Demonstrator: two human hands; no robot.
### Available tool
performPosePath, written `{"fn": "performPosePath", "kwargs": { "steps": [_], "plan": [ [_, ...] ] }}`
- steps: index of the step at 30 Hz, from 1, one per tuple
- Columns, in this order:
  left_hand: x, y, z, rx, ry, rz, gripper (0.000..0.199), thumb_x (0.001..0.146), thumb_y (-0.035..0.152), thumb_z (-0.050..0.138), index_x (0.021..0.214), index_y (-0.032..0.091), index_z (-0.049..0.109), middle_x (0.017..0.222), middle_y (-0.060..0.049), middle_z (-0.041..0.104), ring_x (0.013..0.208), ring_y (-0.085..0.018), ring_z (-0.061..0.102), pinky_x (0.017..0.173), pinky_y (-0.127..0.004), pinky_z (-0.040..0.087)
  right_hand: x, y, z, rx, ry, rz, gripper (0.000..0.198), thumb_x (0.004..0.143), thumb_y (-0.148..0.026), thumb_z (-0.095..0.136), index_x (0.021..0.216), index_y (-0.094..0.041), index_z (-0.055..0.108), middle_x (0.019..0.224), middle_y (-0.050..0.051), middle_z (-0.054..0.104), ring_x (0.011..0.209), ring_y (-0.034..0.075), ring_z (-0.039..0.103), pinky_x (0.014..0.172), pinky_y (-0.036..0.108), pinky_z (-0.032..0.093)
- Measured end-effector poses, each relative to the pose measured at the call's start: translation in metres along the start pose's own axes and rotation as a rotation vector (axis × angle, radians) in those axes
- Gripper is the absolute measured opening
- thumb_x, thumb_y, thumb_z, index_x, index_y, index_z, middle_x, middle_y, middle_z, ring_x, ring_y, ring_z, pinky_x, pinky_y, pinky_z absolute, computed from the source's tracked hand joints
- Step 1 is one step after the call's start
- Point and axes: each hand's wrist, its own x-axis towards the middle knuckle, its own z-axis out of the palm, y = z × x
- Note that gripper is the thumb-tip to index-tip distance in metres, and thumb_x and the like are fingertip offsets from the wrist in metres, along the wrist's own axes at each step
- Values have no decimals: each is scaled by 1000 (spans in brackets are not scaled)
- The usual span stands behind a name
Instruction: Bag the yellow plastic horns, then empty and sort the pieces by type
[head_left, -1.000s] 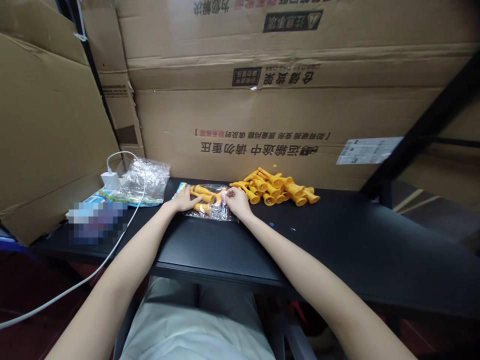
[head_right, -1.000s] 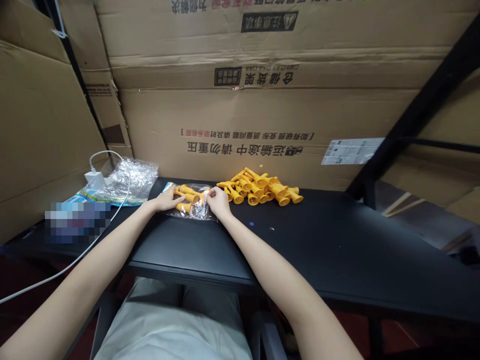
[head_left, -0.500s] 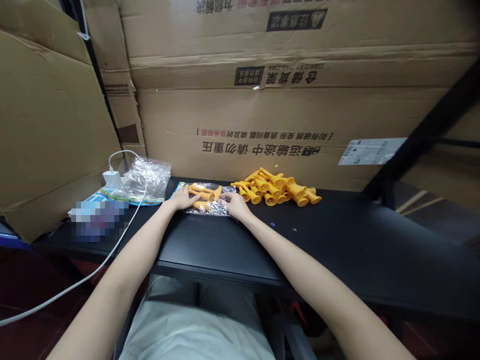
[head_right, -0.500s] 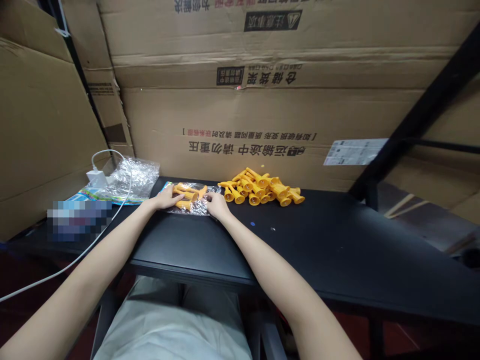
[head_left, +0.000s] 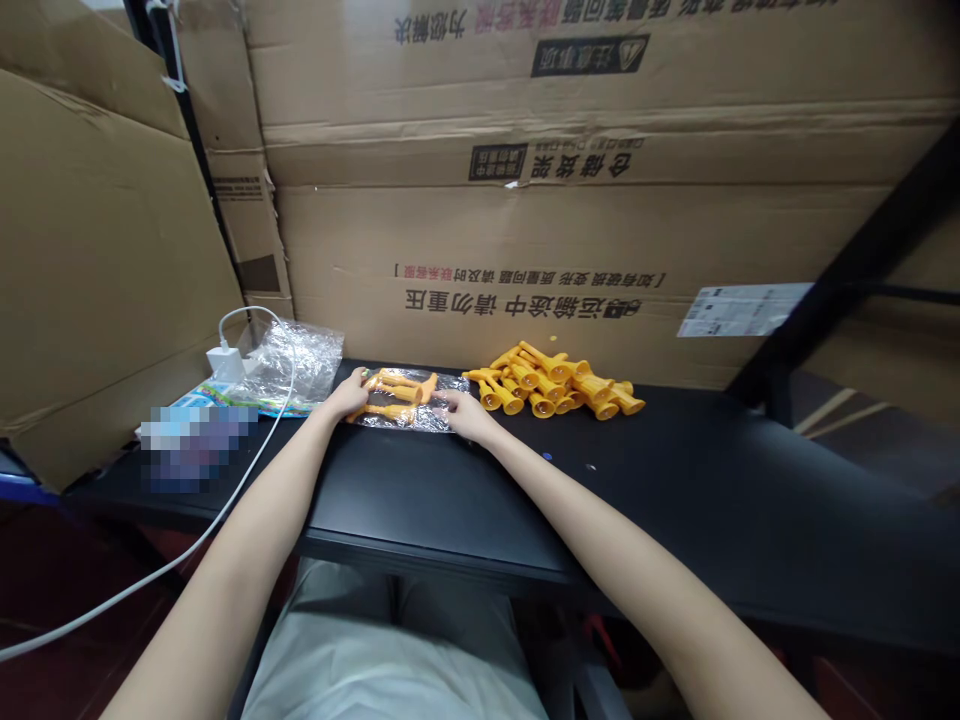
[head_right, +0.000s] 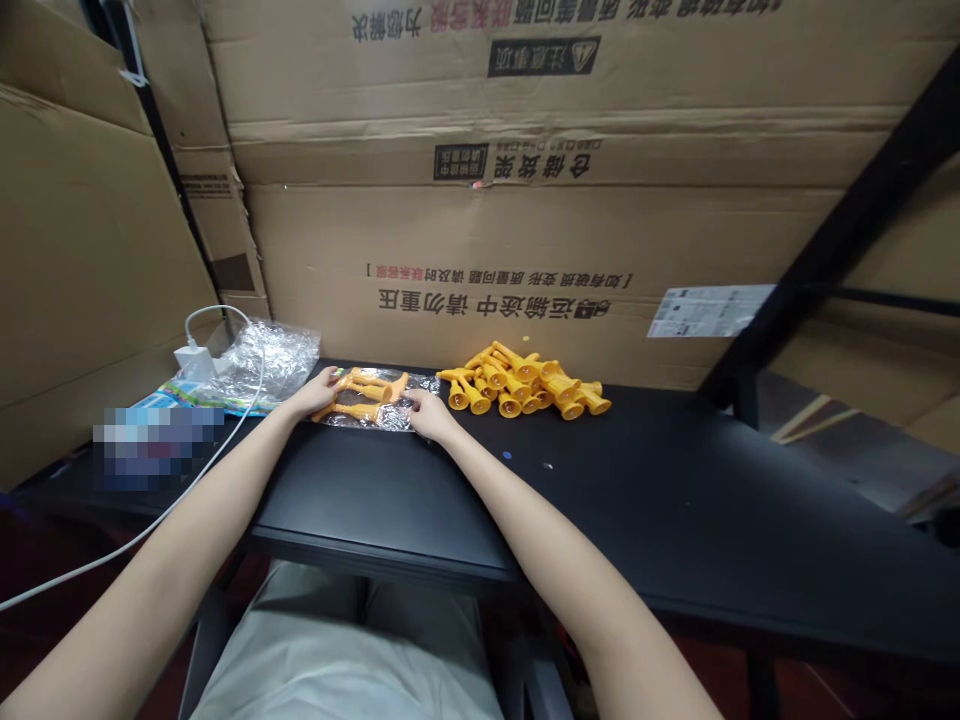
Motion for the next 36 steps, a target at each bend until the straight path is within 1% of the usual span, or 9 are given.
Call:
{"fn": "performPosePath", "kwargs": {
  "steps": [6,11,14,17,20,22,25,31,36],
  "plan": [
    [-5,6,-10,-10,3,-29,59,72,0,55,130,10,48,128,-14,59,111,-17,60,88,-19,46,6,-11,-4,39,18,49,34,76,-21,64,109,-16,70,90,6,71,69,15,63,70,27,49],
    [-9,10,-14,109,20,12,52,77,9,57,129,8,50,126,-14,60,109,-17,61,89,-19,46,13,-22,-3,160,10,137,36,85,-34,52,106,-10,69,68,5,65,46,12,54,53,27,46],
    [-11,12,-15,241,20,48,52,80,23,61,129,10,50,124,-15,61,111,-20,60,92,-24,45,13,-22,1,231,107,-9,39,87,-33,49,117,-13,63,90,8,68,58,13,59,61,27,50],
    [-14,15,-18,417,41,55,50,80,32,62,125,11,55,119,-15,64,110,-25,60,91,-29,45,11,-19,2,184,177,-268,37,87,-34,49,116,-18,64,114,10,62,96,18,61,83,31,48],
    [-16,18,-19,521,76,48,45,80,33,62,120,13,59,117,-15,65,110,-27,59,90,-31,46,6,-18,1,75,147,-373,30,87,-35,50,101,-18,70,107,10,63,99,19,58,85,31,46],
    [-17,21,-18,546,79,40,41,79,32,63,116,15,61,116,-13,65,109,-26,60,89,-30,46,4,-19,0,-21,74,-342,28,84,-37,55,92,-15,70,91,8,65,82,18,59,74,29,46],
    [-19,23,-18,550,66,35,38,78,29,65,114,17,63,114,-11,66,107,-24,61,88,-28,46,1,-21,0,-101,-13,-267,29,81,-38,60,94,-14,69,78,4,63,68,14,54,65,25,41],
    [-20,26,-20,469,42,31,39,75,19,63,115,16,63,108,-10,69,100,-22,64,86,-25,46,0,-26,0,-180,-11,-140,33,78,-44,64,92,-15,65,71,2,62,62,12,51,58,23,34],
    [-20,25,-19,398,43,18,41,73,13,63,114,16,64,103,-9,71,98,-21,64,83,-24,46,-6,-38,-3,-300,-25,-100,31,78,-47,63,92,-19,63,77,2,65,68,15,56,57,23,31]
  ]
}}
